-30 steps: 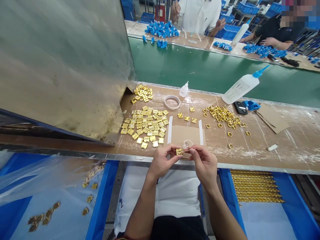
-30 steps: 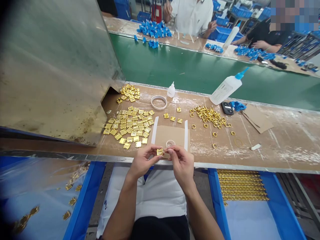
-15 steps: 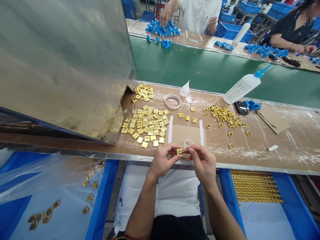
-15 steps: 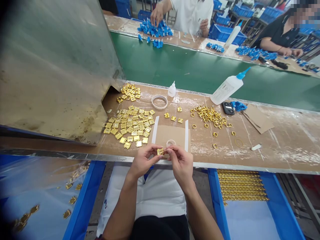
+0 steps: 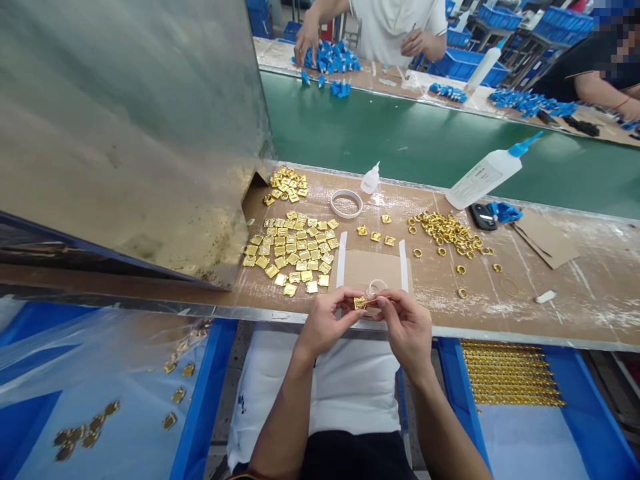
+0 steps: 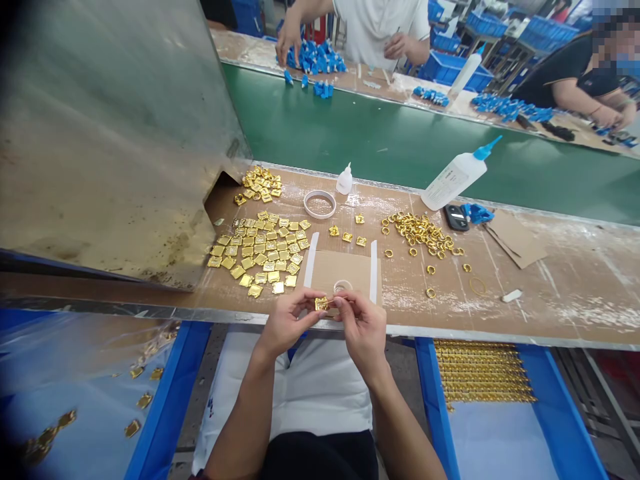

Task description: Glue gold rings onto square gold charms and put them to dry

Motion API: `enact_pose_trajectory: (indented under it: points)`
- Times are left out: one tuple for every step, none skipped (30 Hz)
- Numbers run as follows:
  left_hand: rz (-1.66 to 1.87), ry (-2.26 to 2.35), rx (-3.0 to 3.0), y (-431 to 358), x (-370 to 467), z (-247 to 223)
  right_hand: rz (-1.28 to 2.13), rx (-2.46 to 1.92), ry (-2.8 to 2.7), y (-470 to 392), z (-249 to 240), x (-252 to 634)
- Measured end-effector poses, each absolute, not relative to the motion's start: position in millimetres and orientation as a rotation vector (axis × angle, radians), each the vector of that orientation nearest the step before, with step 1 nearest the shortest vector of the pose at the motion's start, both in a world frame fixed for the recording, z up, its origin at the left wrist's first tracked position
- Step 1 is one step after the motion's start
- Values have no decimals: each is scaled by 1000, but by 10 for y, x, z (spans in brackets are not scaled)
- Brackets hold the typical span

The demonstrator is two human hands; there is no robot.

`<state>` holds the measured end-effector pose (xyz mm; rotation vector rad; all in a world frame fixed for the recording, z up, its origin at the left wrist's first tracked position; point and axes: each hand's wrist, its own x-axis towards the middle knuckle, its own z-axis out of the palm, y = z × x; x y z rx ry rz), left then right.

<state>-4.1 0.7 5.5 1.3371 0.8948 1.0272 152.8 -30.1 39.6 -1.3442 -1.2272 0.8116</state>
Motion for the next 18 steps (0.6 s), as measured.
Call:
enact_pose_trajectory:
  points:
    - [1030, 894, 1338, 7, -41, 55, 810, -1344, -1229, -302, 393, 1530]
    - [1032, 891, 1338, 6, -41, 52, 808, -1344, -1232, -304, 391, 1531]
    - [1034, 888, 1337, 5, -40, 47, 806, -1346, -1236, -306, 390, 1531]
    - [1036, 885, 1335, 4, -39, 40, 804, -1348, -1242, -307, 391, 1530]
    - [1039, 884, 1334, 2, -38, 33, 803, -1349, -1249, -308, 393, 1527]
    - [1040, 884, 1333, 1, -37, 27, 801, -1350, -1254, -309, 396, 1525]
    - [1040, 884, 1334, 0, -36, 22, 798, -1348, -1258, -308, 399, 1522]
    - [1040, 884, 1336, 0, -36, 20, 792, -1344, -1259, -307, 401, 1520]
    - [1040, 884, 1339, 1, -37, 20, 785, -1338, -1258, -306, 402, 1518]
    - [1039, 884, 1342, 3, -38, 22, 779, -1329, -1256, -303, 402, 1518]
    - [1038, 883, 1343, 5, -39, 26, 777, -1322, -1255, -301, 399, 1519]
    - [1037, 882, 1344, 7, -40, 31, 777, -1315, -1255, -299, 395, 1523]
    - [1037, 884, 1343, 9, -41, 35, 778, -1311, -1255, -298, 389, 1527]
    - [1037, 886, 1343, 10, -42, 39, 779, -1309, -1257, -298, 383, 1533]
    - [1037, 888, 1342, 11, -42, 42, 777, -1309, -1262, -298, 377, 1538]
    - [1039, 889, 1341, 11, -42, 44, 773, -1311, -1268, -299, 372, 1544]
    - [1039, 888, 1342, 11, -42, 45, 769, -1311, -1275, -300, 368, 1548]
    - [1040, 887, 1344, 11, -41, 46, 766, -1310, -1282, -301, 368, 1551]
